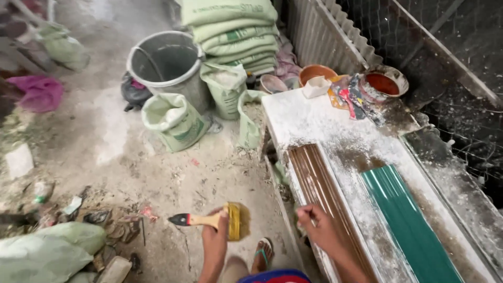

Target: Apply brown paint or sealant to decorative moldings using a brush and then clean out a bucket at a water tap.

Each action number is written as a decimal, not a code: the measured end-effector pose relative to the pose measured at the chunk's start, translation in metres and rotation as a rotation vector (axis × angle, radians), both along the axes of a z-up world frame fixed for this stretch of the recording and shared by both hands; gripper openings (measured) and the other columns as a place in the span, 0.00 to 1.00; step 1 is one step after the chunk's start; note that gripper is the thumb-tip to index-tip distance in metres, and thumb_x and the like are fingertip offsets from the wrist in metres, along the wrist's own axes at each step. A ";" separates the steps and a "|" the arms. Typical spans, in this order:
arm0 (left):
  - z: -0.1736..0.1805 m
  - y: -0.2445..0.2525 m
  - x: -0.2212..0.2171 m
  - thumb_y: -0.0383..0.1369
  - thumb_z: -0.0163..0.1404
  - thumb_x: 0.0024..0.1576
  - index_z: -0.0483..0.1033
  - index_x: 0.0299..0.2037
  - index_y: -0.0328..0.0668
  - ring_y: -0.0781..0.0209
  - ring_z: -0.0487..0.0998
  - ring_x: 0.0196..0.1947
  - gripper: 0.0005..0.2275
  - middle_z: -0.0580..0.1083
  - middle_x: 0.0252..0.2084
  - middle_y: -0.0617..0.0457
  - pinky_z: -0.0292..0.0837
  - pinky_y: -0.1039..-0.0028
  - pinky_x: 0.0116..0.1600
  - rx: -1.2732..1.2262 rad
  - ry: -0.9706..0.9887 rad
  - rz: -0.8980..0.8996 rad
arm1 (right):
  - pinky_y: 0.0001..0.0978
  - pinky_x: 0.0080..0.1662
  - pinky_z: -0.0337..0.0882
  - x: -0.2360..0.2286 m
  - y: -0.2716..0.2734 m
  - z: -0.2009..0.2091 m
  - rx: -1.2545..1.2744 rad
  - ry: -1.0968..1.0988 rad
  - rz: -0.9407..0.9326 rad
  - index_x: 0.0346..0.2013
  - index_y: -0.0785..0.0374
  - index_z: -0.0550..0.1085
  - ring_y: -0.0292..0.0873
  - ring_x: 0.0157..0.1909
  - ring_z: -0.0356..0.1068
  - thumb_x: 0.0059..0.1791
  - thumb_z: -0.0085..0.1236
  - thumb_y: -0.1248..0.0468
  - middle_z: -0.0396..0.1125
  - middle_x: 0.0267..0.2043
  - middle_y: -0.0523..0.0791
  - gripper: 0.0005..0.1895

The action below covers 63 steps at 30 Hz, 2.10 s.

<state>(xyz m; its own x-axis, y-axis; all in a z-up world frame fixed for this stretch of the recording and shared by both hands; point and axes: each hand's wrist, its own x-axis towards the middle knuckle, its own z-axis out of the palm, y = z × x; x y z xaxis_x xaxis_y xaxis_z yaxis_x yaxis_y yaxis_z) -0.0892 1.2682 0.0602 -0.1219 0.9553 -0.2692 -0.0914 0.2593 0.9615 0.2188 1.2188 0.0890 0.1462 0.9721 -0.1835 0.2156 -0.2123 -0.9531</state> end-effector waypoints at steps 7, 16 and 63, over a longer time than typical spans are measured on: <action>-0.019 0.137 0.066 0.34 0.47 0.64 0.72 0.59 0.28 0.63 0.73 0.50 0.18 0.74 0.51 0.49 0.70 0.72 0.53 -0.031 -0.202 -0.019 | 0.28 0.42 0.71 0.067 0.035 -0.013 0.066 0.074 -0.384 0.41 0.68 0.75 0.34 0.36 0.72 0.54 0.53 0.59 0.72 0.31 0.43 0.13; -0.037 0.322 0.225 0.31 0.46 0.61 0.68 0.62 0.31 0.60 0.74 0.57 0.19 0.73 0.59 0.47 0.68 0.71 0.60 -0.196 -0.092 -0.598 | 0.30 0.44 0.71 0.104 0.095 -0.065 0.000 0.142 -0.884 0.43 0.69 0.75 0.37 0.38 0.71 0.55 0.53 0.60 0.71 0.33 0.44 0.12; -0.329 0.732 0.477 0.36 0.48 0.62 0.71 0.55 0.24 0.59 0.75 0.25 0.19 0.73 0.32 0.50 0.72 0.67 0.30 -0.371 0.284 -0.736 | 0.66 0.68 0.51 0.189 0.254 -0.131 -0.944 -0.558 -0.987 0.73 0.65 0.52 0.78 0.76 0.31 0.37 0.68 0.37 0.32 0.78 0.67 0.61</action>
